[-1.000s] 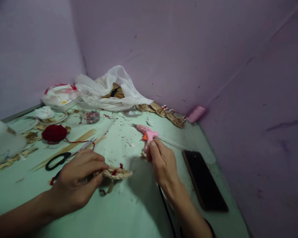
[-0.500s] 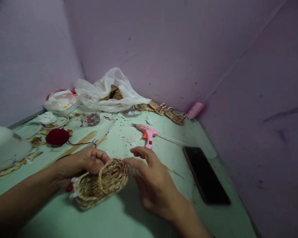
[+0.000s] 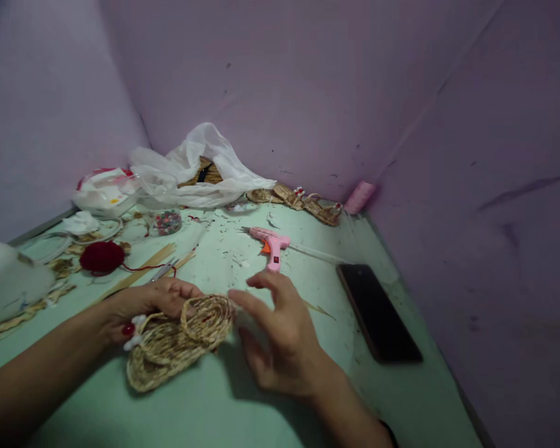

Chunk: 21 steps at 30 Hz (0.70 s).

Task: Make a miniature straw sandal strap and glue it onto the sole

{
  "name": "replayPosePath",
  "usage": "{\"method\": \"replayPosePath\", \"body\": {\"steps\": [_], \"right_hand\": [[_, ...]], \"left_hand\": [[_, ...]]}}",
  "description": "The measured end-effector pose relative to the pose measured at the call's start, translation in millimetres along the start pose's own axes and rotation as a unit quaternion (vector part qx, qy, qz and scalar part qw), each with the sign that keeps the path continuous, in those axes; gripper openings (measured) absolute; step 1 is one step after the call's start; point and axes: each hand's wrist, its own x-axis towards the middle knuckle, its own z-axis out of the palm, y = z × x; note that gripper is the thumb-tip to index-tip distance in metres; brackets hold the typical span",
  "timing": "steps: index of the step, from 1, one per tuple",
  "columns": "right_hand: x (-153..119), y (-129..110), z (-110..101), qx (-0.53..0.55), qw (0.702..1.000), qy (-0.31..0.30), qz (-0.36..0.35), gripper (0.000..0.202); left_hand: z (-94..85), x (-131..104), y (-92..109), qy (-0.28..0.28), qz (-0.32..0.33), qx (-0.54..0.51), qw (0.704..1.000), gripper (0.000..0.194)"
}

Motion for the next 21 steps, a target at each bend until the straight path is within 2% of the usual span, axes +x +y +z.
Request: {"method": "replayPosePath", "body": {"steps": [2, 4, 5, 7, 9, 10, 11, 13, 14, 17, 19, 21], "right_hand": [[3, -4, 5, -0.030, 0.998, -0.015, -0.061, 0.038], [3, -4, 10, -0.034, 0.997, -0.016, -0.072, 0.032], [3, -3, 12, -0.020, 0.998, -0.014, -0.060, 0.030], [1, 2, 15, 0.033, 0.999, -0.007, 0.001, 0.024], [0, 7, 18, 0.093, 0.991, 0.003, 0.097, 0.013], [-1, 9, 20, 0.115, 0.983, 0.002, 0.145, 0.008], [-1, 11, 22, 0.130, 0.975, -0.006, 0.183, 0.004], [-1, 13, 25, 0.135, 0.965, -0.033, 0.224, 0.003], [-1, 14, 26, 0.129, 0.963, -0.047, 0.231, 0.003], [0, 15, 27, 0.100, 0.964, -0.073, 0.235, 0.003], [0, 15, 25, 0.087, 0.967, -0.089, 0.224, 0.004], [0, 15, 24, 0.073, 0.970, -0.105, 0.206, 0.005]], "left_hand": [[2.9, 1, -2, -0.024, -0.013, 0.001, 1.000, 0.027], [5.2, 1, -1, -0.038, -0.018, -0.002, 0.999, 0.027], [5.5, 1, 0, -0.024, -0.017, -0.004, 1.000, 0.026], [3.7, -1, 5, 0.043, 0.019, 0.005, 0.999, 0.028], [0.0, -6, 10, 0.163, 0.127, 0.043, 0.977, 0.031], [-1.6, -10, 12, 0.223, 0.201, 0.083, 0.950, 0.031], [-2.4, -14, 13, 0.275, 0.277, 0.134, 0.911, 0.030], [-0.9, -20, 11, 0.338, 0.396, 0.269, 0.810, 0.026], [1.5, -22, 8, 0.336, 0.438, 0.342, 0.760, 0.025], [12.4, -20, -4, 0.251, 0.523, 0.507, 0.638, 0.021], [18.9, -14, -10, 0.224, 0.541, 0.576, 0.570, 0.022], [22.3, -8, -12, 0.238, 0.527, 0.630, 0.518, 0.021]]}}
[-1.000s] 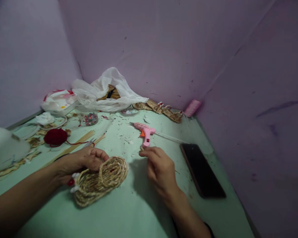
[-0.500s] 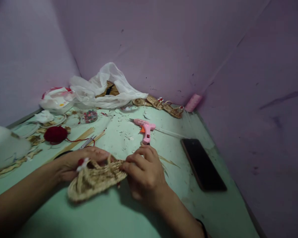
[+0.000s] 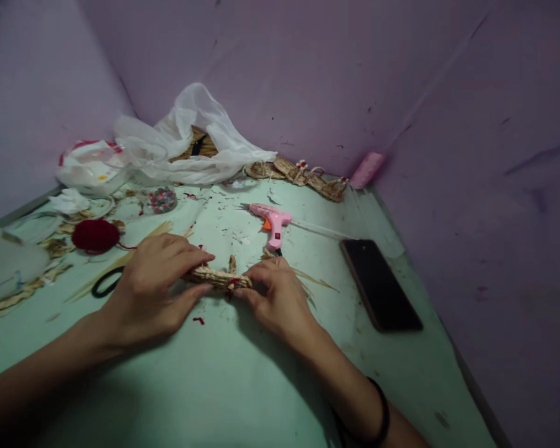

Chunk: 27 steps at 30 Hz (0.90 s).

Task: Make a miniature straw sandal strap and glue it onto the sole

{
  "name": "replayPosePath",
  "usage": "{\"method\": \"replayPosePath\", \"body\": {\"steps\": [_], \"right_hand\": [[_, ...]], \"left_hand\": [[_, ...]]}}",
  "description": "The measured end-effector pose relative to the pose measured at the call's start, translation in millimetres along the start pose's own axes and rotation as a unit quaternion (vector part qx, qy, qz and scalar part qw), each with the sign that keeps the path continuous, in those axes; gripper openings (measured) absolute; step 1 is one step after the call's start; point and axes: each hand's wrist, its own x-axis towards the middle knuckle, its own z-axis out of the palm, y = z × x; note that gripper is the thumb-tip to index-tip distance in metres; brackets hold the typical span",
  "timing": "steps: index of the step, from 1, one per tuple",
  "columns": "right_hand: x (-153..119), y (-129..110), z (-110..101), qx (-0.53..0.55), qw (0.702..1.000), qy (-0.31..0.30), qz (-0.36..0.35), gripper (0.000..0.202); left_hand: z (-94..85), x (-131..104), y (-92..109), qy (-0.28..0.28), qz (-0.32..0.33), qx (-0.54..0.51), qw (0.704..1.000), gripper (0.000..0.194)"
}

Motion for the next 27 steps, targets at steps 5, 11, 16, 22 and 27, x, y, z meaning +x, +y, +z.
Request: {"method": "replayPosePath", "body": {"steps": [5, 11, 16, 22, 27], "right_hand": [[-1, -3, 0, -0.080, 0.997, -0.009, -0.023, 0.011], [4, -7, 2, -0.135, 0.990, -0.017, -0.046, 0.004], [7, -6, 2, -0.162, 0.985, -0.029, -0.054, 0.005], [8, -8, 4, -0.182, 0.981, -0.033, -0.053, 0.006], [10, -10, 6, -0.209, 0.976, -0.023, -0.049, 0.004]], "left_hand": [[1.5, 4, -3, -0.056, 0.003, 0.081, 0.995, 0.009], [4.3, 13, -7, -0.136, 0.017, 0.079, 0.987, 0.006], [5.4, 33, -3, -0.246, 0.001, 0.091, 0.965, 0.009], [10.9, 42, 3, -0.288, -0.029, 0.126, 0.949, 0.009], [14.1, 42, 1, -0.301, -0.024, 0.132, 0.944, 0.011]]}}
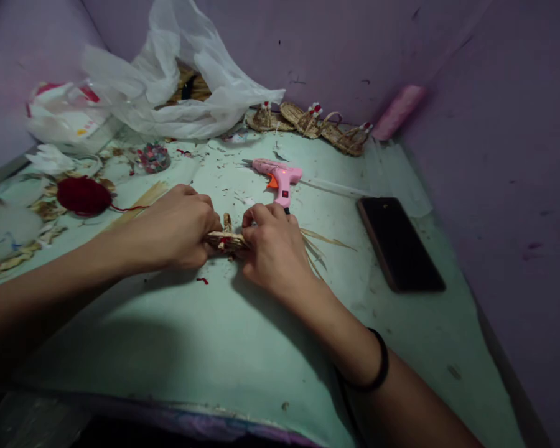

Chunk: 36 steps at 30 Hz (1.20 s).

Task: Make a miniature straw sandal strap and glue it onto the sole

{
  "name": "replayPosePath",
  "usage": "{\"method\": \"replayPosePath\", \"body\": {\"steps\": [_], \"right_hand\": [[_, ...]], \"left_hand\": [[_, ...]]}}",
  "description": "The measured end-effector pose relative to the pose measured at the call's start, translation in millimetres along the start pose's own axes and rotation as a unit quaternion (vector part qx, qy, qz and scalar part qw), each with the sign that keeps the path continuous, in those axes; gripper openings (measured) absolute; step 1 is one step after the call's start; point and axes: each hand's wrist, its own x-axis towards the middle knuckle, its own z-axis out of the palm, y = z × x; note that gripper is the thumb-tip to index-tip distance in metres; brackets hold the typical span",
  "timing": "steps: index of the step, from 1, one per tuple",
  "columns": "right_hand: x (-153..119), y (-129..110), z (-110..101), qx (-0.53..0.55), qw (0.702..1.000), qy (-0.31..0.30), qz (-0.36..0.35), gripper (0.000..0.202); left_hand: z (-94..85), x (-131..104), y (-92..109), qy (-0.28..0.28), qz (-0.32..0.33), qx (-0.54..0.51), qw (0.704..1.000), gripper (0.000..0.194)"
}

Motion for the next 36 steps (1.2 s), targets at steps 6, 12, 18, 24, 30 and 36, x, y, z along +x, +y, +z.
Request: {"method": "replayPosePath", "body": {"steps": [6, 12, 18, 24, 30, 36], "right_hand": [[-3, -3, 4, -0.015, 1.000, -0.008, 0.014, 0.006], [-9, 5, -19, 0.193, 0.977, 0.026, 0.083, 0.043], [-9, 16, -41, 0.720, 0.672, 0.008, 0.170, 0.044], [-9, 6, -36, 0.847, 0.497, -0.047, 0.180, 0.054], [-11, -3, -34, 0.880, 0.432, -0.073, 0.185, 0.055], [-13, -9, -36, 0.882, 0.428, -0.083, 0.178, 0.056]], "left_hand": [[-3.2, 3, 3, -0.016, 0.000, 0.006, 1.000, 0.012], [-3.6, -13, 7, -0.018, 0.021, 0.041, 0.999, 0.007], [-25.5, -51, -3, 0.047, 0.066, -0.035, 0.996, 0.032], [-37.0, -43, -10, 0.268, 0.029, -0.123, 0.955, 0.010], [-13.2, -21, 7, 0.343, 0.112, -0.042, 0.932, 0.015], [-3.6, -16, 0, 0.389, 0.148, 0.017, 0.909, 0.015]]}}
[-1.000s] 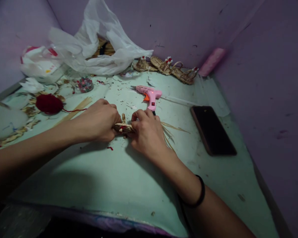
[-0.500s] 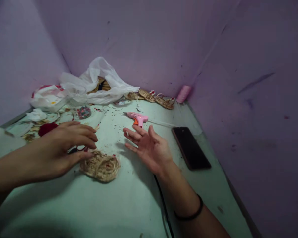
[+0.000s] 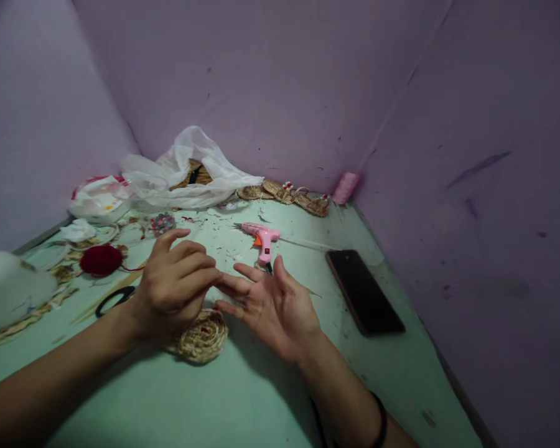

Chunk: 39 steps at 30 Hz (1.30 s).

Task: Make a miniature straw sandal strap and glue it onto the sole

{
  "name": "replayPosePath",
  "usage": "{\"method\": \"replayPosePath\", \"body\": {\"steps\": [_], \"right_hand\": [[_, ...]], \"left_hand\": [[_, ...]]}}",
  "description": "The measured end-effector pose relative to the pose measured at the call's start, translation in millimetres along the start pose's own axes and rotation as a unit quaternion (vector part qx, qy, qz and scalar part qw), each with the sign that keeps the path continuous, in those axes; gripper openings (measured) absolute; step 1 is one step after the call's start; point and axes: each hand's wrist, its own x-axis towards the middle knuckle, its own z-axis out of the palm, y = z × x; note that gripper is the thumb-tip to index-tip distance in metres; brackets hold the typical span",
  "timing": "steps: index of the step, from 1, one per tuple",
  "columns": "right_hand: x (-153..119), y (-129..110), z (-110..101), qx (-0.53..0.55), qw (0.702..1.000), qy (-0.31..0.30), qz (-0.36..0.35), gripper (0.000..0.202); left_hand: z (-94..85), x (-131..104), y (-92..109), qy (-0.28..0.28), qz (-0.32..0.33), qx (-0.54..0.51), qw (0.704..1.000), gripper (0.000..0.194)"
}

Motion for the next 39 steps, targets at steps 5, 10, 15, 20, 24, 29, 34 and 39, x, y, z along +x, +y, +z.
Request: {"method": "replayPosePath", "body": {"steps": [5, 10, 15, 20, 24, 29, 34, 39], "right_hand": [[-2, -2, 0, -0.038, 0.999, 0.026, -0.003, 0.051], [0, 6, -11, -0.117, 0.977, 0.163, -0.066, 0.039], [6, 10, -21, -0.125, 0.960, 0.238, -0.083, 0.026], [6, 7, -22, -0.135, 0.956, 0.252, -0.070, 0.026], [5, 5, -22, -0.147, 0.950, 0.264, -0.077, 0.025], [5, 4, -19, -0.155, 0.951, 0.256, -0.079, 0.022], [3, 2, -17, -0.300, 0.913, 0.252, -0.115, 0.017], [-1, 7, -14, -0.517, 0.817, 0.255, -0.036, 0.020]], "left_hand": [[-5.1, -5, -31, 0.008, -0.126, 0.062, 0.990, 0.012], [-30.2, -22, -80, 0.052, -0.302, 0.197, 0.931, 0.018], [-63.7, -32, -116, 0.146, -0.463, 0.253, 0.837, 0.034], [-79.2, -31, -132, 0.068, -0.513, 0.252, 0.818, 0.040], [-85.7, -35, -138, -0.105, -0.512, 0.248, 0.816, 0.027], [-88.2, -32, -118, -0.124, -0.513, 0.248, 0.812, 0.037], [-72.8, -28, -78, -0.094, -0.488, 0.163, 0.852, 0.038], [-54.7, -34, -53, -0.276, -0.432, -0.124, 0.849, 0.034]]}}
